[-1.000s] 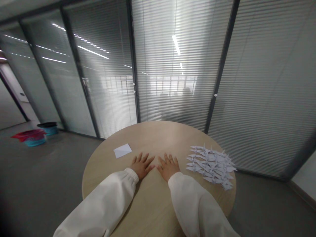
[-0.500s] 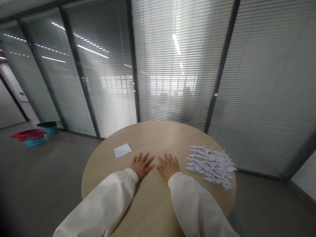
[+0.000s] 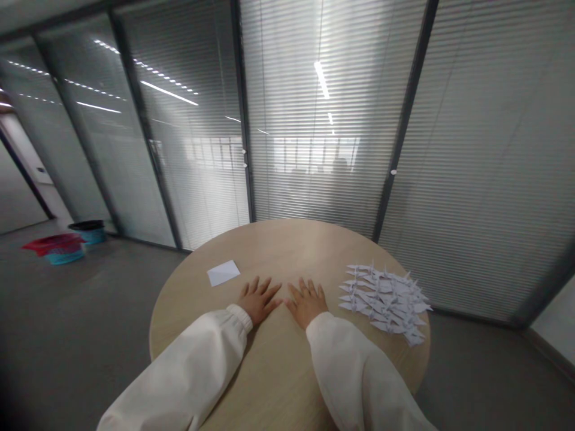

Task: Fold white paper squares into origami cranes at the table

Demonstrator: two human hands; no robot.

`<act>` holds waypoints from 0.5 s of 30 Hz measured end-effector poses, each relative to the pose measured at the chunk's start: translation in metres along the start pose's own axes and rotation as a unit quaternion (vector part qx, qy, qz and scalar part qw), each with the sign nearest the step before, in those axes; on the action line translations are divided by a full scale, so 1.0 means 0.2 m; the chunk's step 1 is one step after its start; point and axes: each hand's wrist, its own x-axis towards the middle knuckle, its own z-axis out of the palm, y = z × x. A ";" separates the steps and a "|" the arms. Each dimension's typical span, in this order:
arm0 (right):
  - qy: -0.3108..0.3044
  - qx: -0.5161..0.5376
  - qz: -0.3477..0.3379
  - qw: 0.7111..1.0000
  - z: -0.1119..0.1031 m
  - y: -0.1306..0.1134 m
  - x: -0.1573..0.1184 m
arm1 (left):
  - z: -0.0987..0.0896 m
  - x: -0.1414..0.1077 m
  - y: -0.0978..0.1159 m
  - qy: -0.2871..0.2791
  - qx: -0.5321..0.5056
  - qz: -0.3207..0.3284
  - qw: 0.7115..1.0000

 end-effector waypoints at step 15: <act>-0.020 -0.005 0.007 1.000 -0.02 -0.01 -0.01 | 0.00 0.00 0.00 0.000 0.001 -0.003 1.000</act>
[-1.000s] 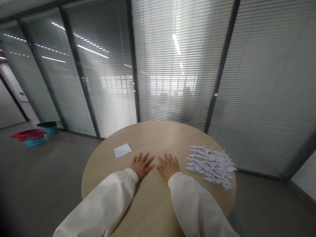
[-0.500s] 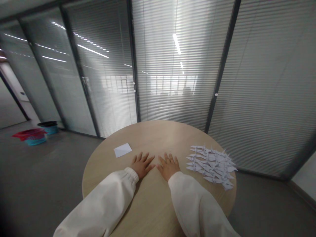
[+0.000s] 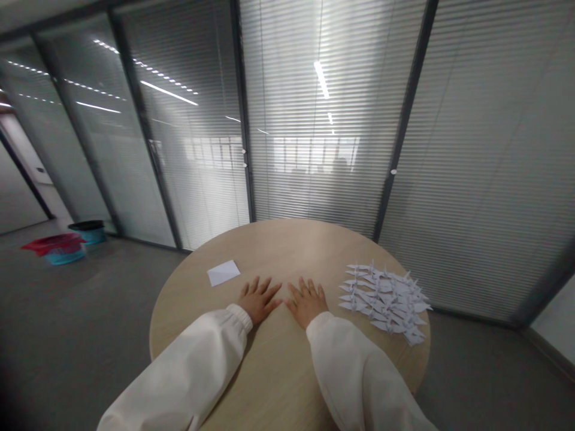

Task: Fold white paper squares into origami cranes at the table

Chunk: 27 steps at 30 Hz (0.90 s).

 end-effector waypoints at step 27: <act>0.015 0.004 -0.005 1.000 0.01 0.01 0.00 | 0.01 0.01 -0.01 0.009 -0.008 0.004 1.000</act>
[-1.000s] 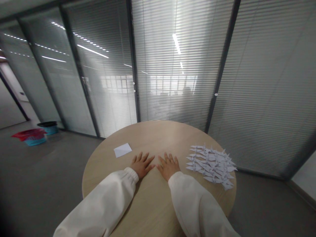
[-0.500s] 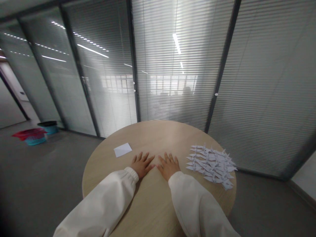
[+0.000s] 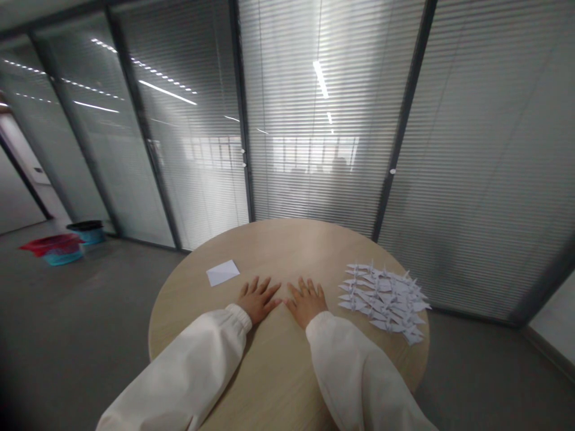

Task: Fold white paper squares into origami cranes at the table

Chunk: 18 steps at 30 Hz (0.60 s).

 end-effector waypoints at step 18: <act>0.019 0.004 -0.005 1.000 0.03 0.01 0.01 | -0.01 0.00 0.00 0.000 -0.008 0.007 1.000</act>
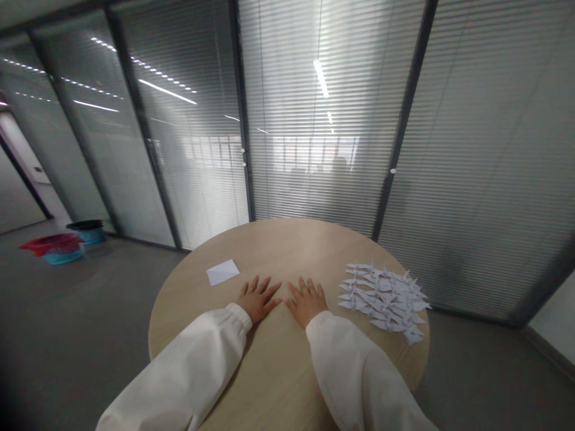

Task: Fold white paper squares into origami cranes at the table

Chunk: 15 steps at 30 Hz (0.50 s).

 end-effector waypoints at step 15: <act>0.224 0.078 -0.034 0.971 -0.05 0.02 0.00 | -0.06 0.05 -0.02 0.211 -0.135 0.003 0.968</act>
